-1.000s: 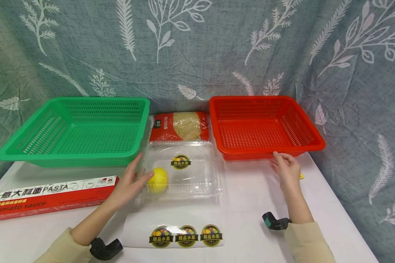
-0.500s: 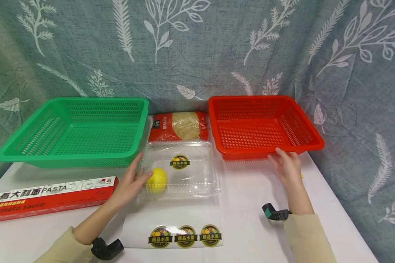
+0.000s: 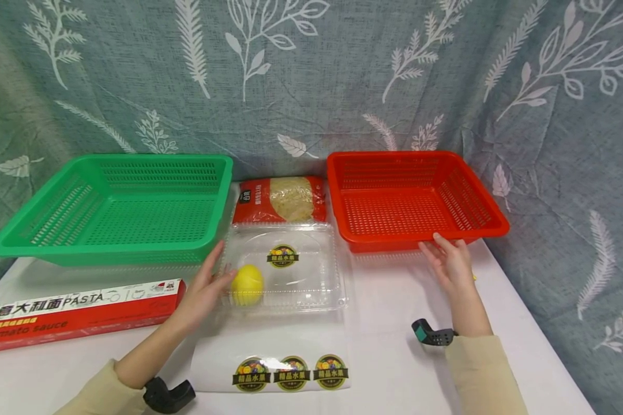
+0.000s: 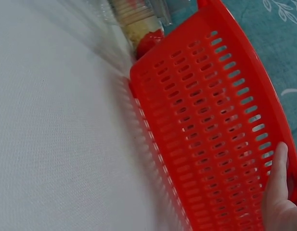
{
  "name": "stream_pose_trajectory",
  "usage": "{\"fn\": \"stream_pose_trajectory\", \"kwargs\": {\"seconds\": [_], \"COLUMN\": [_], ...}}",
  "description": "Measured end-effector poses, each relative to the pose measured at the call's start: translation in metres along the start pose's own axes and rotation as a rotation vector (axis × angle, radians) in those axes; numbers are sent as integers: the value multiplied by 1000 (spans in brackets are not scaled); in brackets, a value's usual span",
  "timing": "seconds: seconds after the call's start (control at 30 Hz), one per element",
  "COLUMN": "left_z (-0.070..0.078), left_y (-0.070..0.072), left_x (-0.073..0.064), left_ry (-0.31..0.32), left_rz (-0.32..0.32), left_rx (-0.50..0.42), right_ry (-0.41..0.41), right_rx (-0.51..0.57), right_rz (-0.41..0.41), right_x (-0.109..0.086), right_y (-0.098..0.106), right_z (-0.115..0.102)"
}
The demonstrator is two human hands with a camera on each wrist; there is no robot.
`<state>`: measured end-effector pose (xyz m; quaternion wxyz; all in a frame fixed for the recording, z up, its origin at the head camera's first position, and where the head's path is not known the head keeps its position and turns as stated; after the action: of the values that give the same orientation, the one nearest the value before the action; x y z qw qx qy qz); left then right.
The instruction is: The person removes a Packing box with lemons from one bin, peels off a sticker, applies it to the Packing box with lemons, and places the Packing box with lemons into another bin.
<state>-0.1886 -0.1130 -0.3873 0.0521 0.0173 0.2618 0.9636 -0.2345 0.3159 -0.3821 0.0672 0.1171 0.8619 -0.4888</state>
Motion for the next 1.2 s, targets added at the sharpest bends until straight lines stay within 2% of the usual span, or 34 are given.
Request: {"fn": "stream_pose_trajectory", "kwargs": {"seconds": [0.27,0.63,0.87,1.1,1.2], "left_z": [-1,-1,0,7,9], "left_y": [-1,1,4,6,7], "left_x": [-2,-9,-15,-24,-27], "left_ry": [-21,-28,-10,-45,-59], "left_rz": [17,20,11,4,-6], "left_rx": [-84,-59,-26,-14,-9], "right_ry": [-4,-2,-5,22,24], "right_rx": [-1,-19,-6,-55,-40], "right_rz": [-20,-14,-18,-20,-30], "right_x": [1,2,3,8,8], "right_y": [1,3,5,13,12], "right_z": [0,1,2,3,3]}}
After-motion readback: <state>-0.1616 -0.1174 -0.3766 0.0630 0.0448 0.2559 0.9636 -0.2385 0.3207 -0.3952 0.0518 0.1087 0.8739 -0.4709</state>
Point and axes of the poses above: each hand's wrist, its own x-axis towards the middle knuckle, its own y-axis out of the back of the hand, z = x × y, the point moved 4 cm from there along x, towards the middle knuckle, and after that the axes turned 12 degrees about x, right-handed, at the moved point
